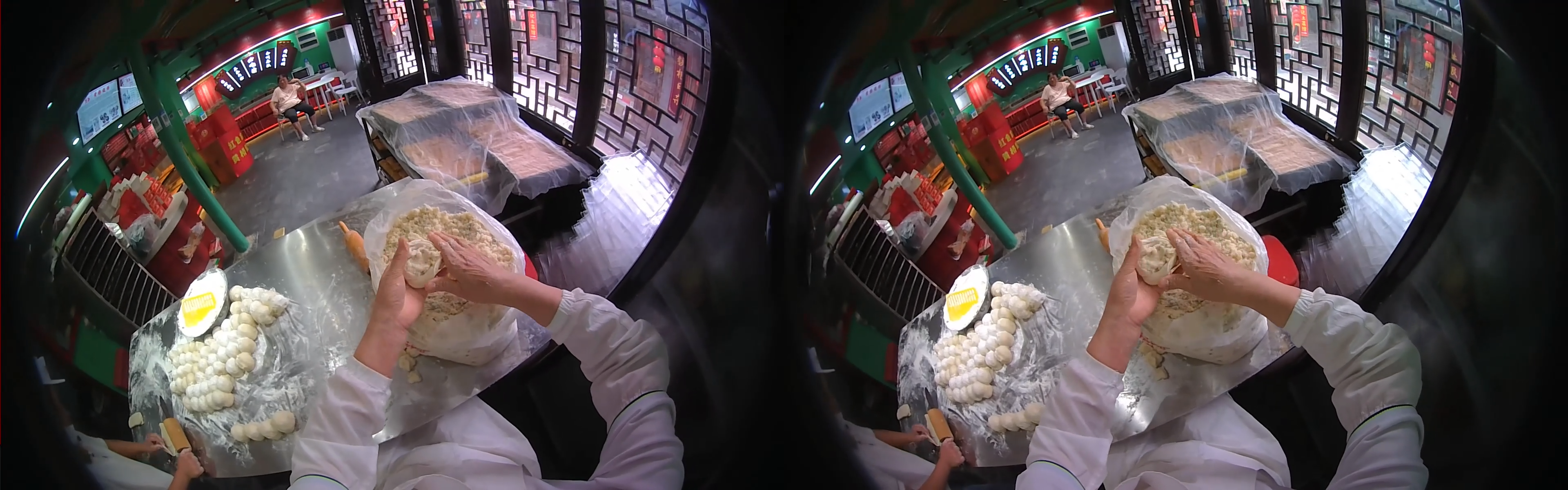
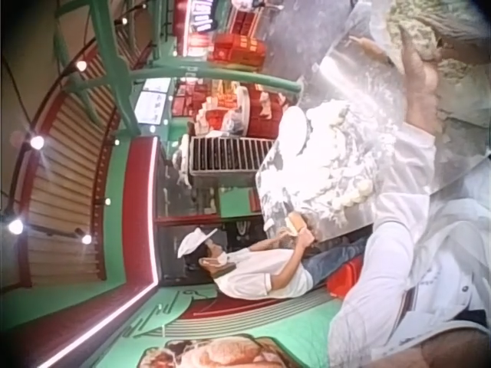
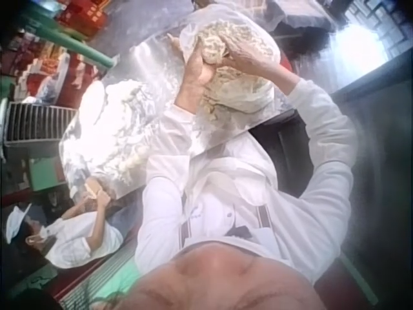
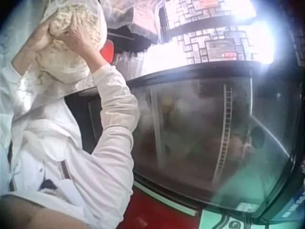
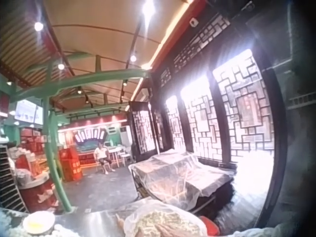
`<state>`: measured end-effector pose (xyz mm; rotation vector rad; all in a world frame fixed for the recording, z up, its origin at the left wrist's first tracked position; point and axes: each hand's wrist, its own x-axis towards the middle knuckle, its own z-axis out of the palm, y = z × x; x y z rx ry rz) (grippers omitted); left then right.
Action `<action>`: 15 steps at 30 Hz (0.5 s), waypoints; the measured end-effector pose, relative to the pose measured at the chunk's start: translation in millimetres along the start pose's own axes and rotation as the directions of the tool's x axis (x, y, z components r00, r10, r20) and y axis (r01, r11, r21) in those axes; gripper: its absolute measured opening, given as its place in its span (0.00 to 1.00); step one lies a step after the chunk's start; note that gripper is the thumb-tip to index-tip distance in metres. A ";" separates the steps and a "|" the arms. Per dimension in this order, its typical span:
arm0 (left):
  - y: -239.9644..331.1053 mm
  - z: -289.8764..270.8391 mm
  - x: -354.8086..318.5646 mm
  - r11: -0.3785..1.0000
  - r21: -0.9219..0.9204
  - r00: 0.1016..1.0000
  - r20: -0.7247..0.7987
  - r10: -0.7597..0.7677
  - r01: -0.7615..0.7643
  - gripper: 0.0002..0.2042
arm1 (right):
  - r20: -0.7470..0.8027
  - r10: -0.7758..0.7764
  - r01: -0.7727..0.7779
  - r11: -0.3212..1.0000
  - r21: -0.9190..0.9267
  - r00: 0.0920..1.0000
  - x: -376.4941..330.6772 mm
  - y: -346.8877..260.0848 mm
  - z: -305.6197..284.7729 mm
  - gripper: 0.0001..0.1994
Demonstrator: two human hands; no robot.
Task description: Preparing and portioning dough for buns or dumplings at a restaurant prep station.
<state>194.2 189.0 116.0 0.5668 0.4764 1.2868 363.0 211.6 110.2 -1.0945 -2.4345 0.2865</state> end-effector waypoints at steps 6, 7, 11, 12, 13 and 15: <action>-9.4 -32.4 10.0 0.973 0.227 0.999 -0.030 -0.019 0.025 0.16 | -0.058 0.058 -0.046 0.980 0.193 0.997 15.9 -16.6 6.3 0.38; -9.8 -22.8 6.2 0.960 0.280 0.996 -0.085 -0.004 0.028 0.15 | -0.052 0.038 -0.027 0.981 0.193 0.998 14.1 -15.1 7.3 0.34; -0.5 -4.0 -4.6 0.950 0.290 0.993 -0.055 -0.101 0.112 0.14 | -0.020 -0.056 0.058 0.982 0.181 0.998 15.3 -13.1 5.5 0.32; -2.2 -19.8 0.5 0.953 0.282 0.993 0.007 -0.119 0.112 0.14 | -0.023 -0.061 0.065 0.982 0.178 0.998 15.5 -12.9 2.1 0.32; -1.0 -23.7 0.7 0.955 0.273 0.988 0.067 -0.138 0.115 0.14 | 0.034 -0.034 0.022 0.956 0.292 0.999 14.6 -18.1 -6.4 0.32; -1.1 -28.5 1.4 0.952 0.301 0.994 0.067 -0.083 0.059 0.14 | 0.094 -0.017 -0.022 0.918 0.397 0.995 16.0 -14.1 -8.6 0.32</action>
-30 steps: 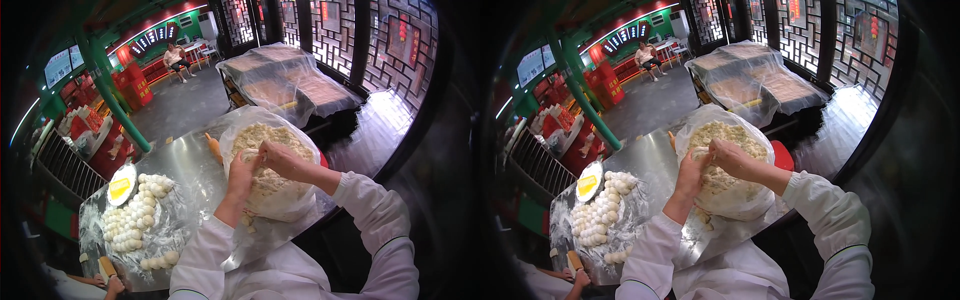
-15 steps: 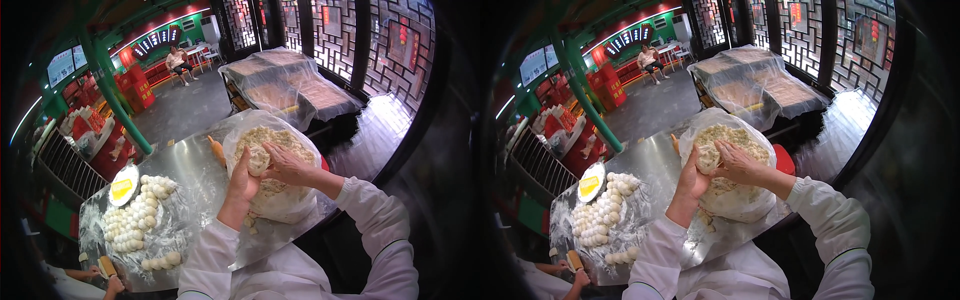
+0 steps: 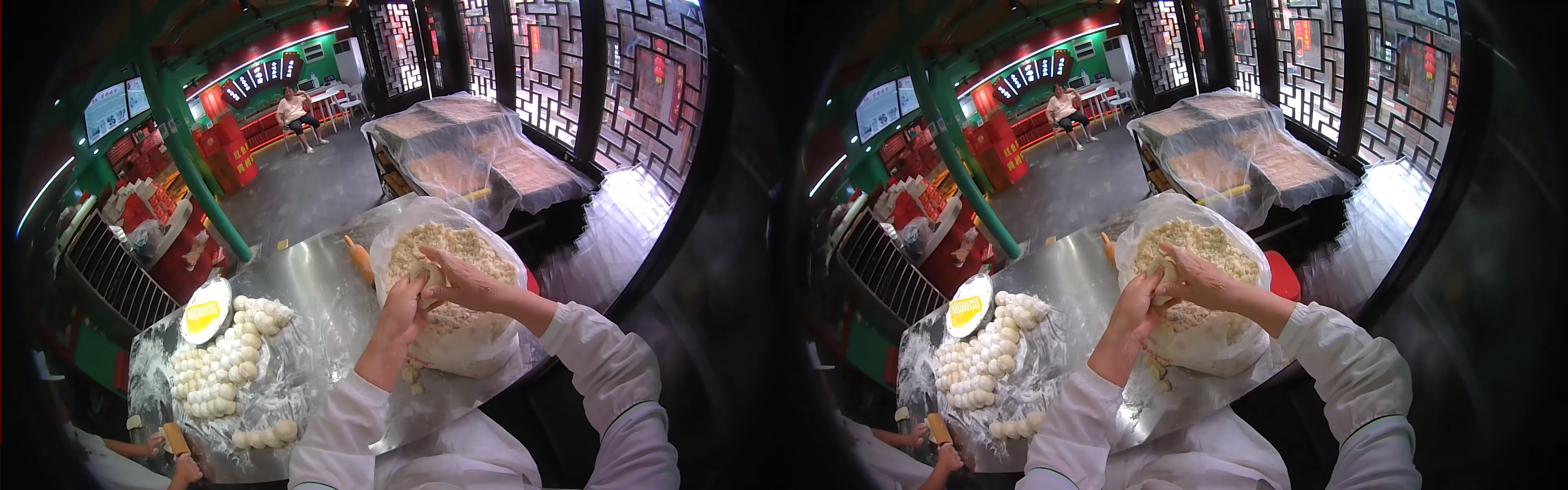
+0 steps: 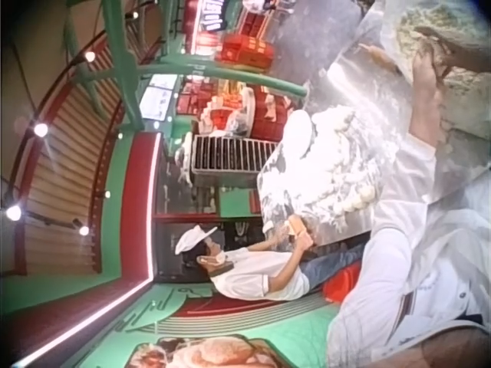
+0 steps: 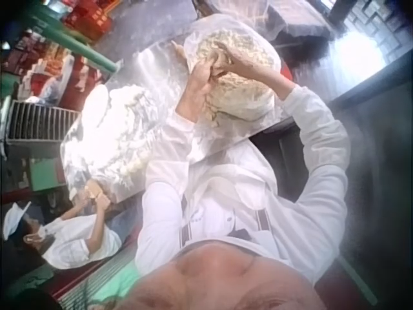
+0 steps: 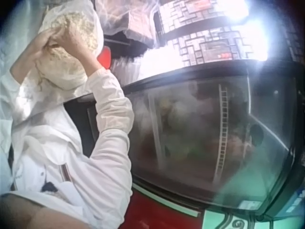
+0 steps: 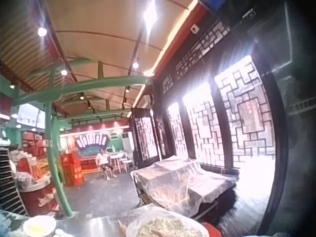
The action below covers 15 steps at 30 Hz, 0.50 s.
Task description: Preparing and portioning dough for buns or dumplings at a restaurant prep station.
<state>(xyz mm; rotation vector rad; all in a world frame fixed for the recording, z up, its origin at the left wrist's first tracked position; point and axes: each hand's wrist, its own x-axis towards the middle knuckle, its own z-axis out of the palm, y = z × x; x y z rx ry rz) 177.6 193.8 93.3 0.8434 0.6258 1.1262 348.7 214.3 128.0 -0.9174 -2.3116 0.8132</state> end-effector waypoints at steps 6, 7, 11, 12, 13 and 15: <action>-2.3 0.5 0.7 0.995 0.040 0.995 -0.005 0.096 -0.096 0.15 | -0.132 -0.030 0.039 0.997 0.073 0.991 1.8 -5.3 5.7 0.24; -0.7 4.5 -1.8 0.997 0.002 0.997 0.004 0.083 -0.083 0.16 | -0.131 -0.030 0.040 0.997 0.069 0.991 1.8 -3.7 6.5 0.24; 15.4 29.1 -21.4 0.974 -0.224 0.987 0.155 0.043 -0.007 0.18 | -0.287 0.026 0.022 0.987 0.161 0.958 5.6 3.9 9.1 0.15; 12.3 30.2 -22.0 0.991 -0.120 0.990 0.119 0.076 -0.062 0.17 | -0.340 0.011 0.025 0.995 0.101 0.940 6.5 2.8 9.5 0.14; 10.3 29.9 -22.4 0.994 -0.014 0.990 0.089 0.112 -0.111 0.15 | -0.337 0.009 0.026 0.995 0.098 0.941 5.6 -7.2 9.6 0.14; 13.0 16.9 -26.7 0.991 0.066 0.993 0.014 0.118 -0.119 0.14 | -0.250 0.061 -0.004 0.975 0.221 0.966 6.2 -33.2 14.5 0.12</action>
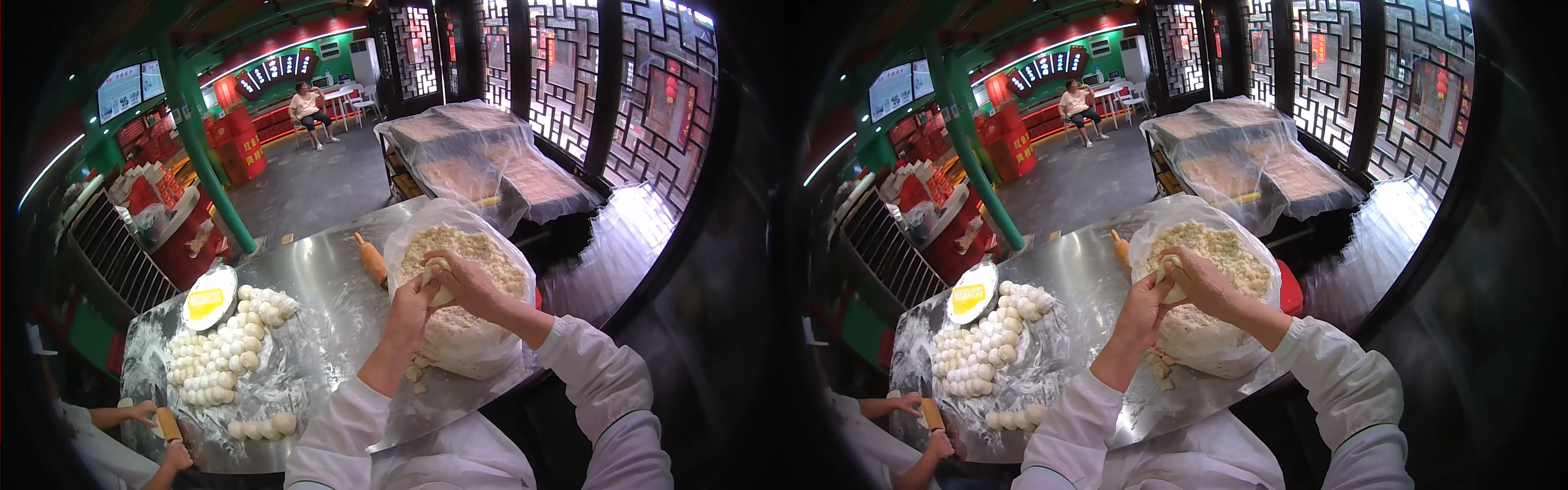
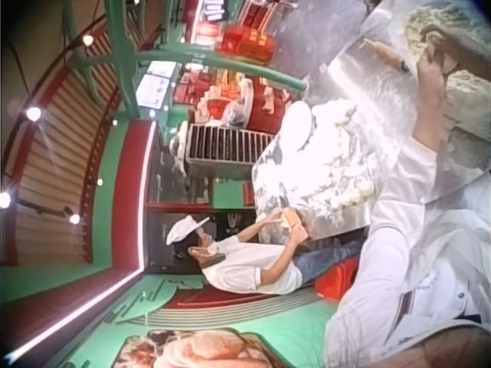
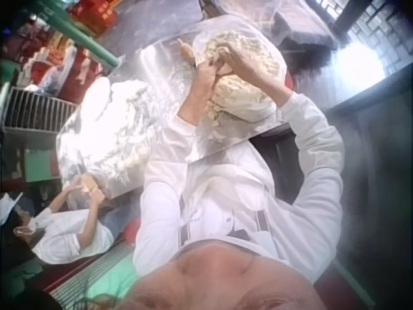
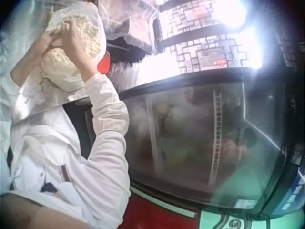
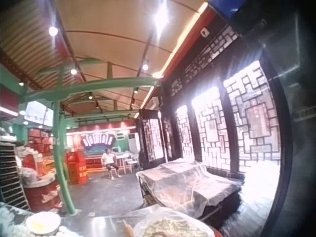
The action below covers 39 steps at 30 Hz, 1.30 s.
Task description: Preparing and portioning dough for buns or dumplings at a restaurant prep station.
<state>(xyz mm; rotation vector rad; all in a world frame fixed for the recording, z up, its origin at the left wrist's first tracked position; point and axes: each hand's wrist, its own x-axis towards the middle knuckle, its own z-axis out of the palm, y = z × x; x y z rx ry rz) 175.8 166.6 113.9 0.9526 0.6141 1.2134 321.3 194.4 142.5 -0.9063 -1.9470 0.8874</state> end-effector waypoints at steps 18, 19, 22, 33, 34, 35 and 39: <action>26.4 -52.6 -111.8 0.964 -0.265 0.998 -0.066 0.015 -0.032 0.29 | 0.293 -0.251 0.364 0.821 -0.441 0.922 4.9 -38.3 108.9 0.11; 23.3 -62.5 -115.9 0.959 -0.282 0.998 -0.068 -0.009 -0.011 0.29 | 0.338 -0.224 0.347 0.864 -0.366 0.914 2.3 -37.8 115.1 0.12; 12.7 -95.7 -142.4 0.986 -0.141 0.968 -0.220 -0.116 0.086 0.29 | 0.420 -0.265 0.396 0.879 -0.264 0.868 -7.7 -33.8 146.8 0.15; -13.2 -160.6 -203.3 0.959 0.197 0.696 -0.660 0.283 -0.203 0.37 | 0.345 -0.033 -0.073 0.955 0.289 0.938 -62.9 -34.4 270.7 0.17; -11.0 -148.7 -198.0 0.916 0.070 0.554 -0.777 0.299 -0.396 0.39 | 0.217 -0.309 0.273 0.945 0.180 0.926 -60.9 -30.7 286.5 0.22; -10.6 -141.9 -201.1 0.919 0.059 0.564 -0.774 0.289 -0.390 0.39 | 0.213 -0.298 0.264 0.949 0.171 0.931 -58.7 -32.1 290.7 0.22; -25.0 -132.4 -219.5 0.885 -0.086 0.742 -0.586 0.326 -0.457 0.35 | 0.045 0.107 -0.116 0.923 0.367 0.993 -45.1 -25.8 291.5 0.24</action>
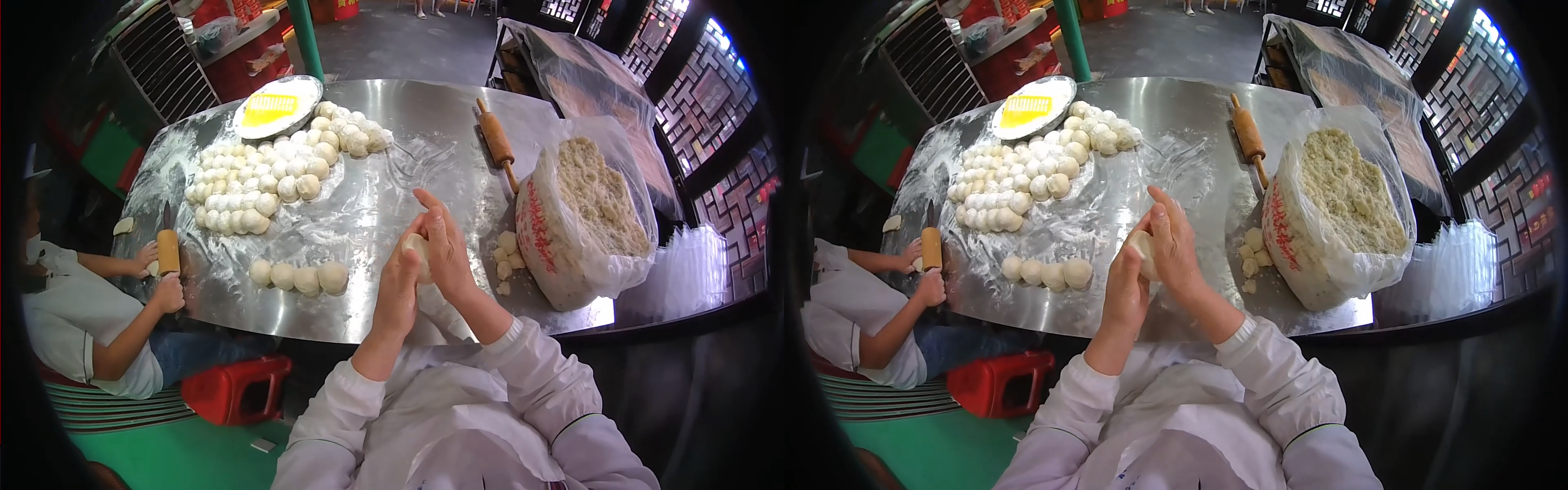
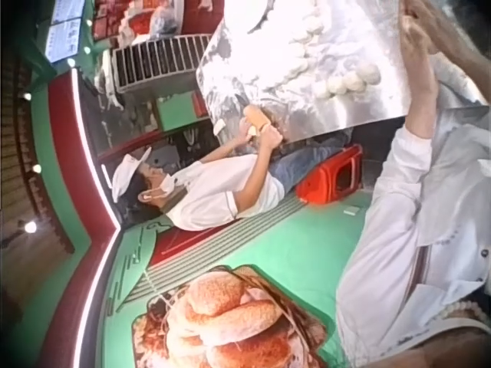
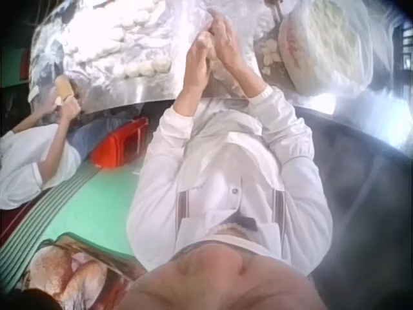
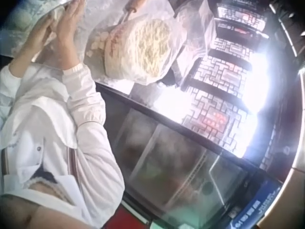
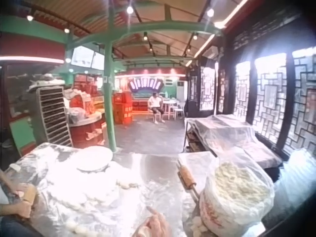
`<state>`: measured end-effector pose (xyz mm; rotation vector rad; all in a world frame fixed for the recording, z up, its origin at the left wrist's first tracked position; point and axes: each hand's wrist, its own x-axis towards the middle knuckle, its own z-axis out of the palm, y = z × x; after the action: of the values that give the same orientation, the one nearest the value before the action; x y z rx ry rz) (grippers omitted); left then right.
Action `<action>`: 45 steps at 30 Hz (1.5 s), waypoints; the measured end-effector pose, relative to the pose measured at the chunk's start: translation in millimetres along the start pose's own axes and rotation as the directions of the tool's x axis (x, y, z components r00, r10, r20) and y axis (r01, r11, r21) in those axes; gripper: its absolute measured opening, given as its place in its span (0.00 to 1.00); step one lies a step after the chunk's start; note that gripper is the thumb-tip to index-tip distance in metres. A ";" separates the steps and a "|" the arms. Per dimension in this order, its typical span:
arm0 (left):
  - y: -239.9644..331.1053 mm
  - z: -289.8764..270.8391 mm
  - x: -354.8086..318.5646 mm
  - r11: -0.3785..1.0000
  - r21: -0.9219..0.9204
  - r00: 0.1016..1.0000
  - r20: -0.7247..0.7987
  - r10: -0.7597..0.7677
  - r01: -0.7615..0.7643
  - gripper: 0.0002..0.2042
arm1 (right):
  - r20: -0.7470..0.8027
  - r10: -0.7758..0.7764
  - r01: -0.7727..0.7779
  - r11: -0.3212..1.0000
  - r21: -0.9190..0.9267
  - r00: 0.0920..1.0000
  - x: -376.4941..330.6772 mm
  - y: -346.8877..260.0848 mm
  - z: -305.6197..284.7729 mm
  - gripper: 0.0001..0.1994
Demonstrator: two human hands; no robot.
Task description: Preparing and portioning dough for buns or dumplings at a restaurant prep station.
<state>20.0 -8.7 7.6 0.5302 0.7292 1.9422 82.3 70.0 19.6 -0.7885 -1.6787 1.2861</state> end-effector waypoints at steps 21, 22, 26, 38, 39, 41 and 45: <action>10.6 -67.0 -20.7 0.889 0.239 0.905 0.077 -0.418 0.390 0.23 | 0.234 -0.157 0.251 0.854 -0.456 0.960 -35.9 32.0 -26.8 0.05; 21.2 -76.6 -21.1 0.886 0.251 0.906 0.064 -0.418 0.391 0.23 | 0.186 0.040 0.038 0.917 -0.397 0.982 -33.0 36.9 -35.7 0.05; 108.2 -118.3 -17.1 0.866 0.492 0.989 -0.144 -0.021 0.090 0.22 | 0.116 -0.024 0.081 0.857 -0.510 0.993 -49.9 48.8 -86.2 0.07; 194.7 -297.1 19.3 0.262 0.843 0.757 -0.537 0.372 0.470 0.25 | -0.028 -0.072 0.032 0.715 -0.698 0.997 -105.0 79.7 -169.8 0.05; 186.8 -299.1 25.3 0.182 0.853 0.743 -0.516 0.426 0.489 0.29 | -0.033 -0.073 0.030 0.717 -0.697 0.997 -104.6 79.8 -169.9 0.05; 183.9 -303.8 38.7 0.128 0.842 0.768 -0.532 0.357 0.524 0.30 | -0.028 -0.134 0.066 0.647 -0.759 0.991 -107.6 79.0 -176.4 0.04; 215.7 -306.9 35.6 -0.405 0.835 0.907 -0.234 0.350 0.372 0.27 | -0.010 -0.077 0.046 0.686 -0.726 0.997 -110.7 91.8 -166.2 0.19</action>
<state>-326.7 -136.9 -65.8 1.0543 2.8928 0.5957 278.5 69.2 -79.3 -1.1854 -2.1845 0.4967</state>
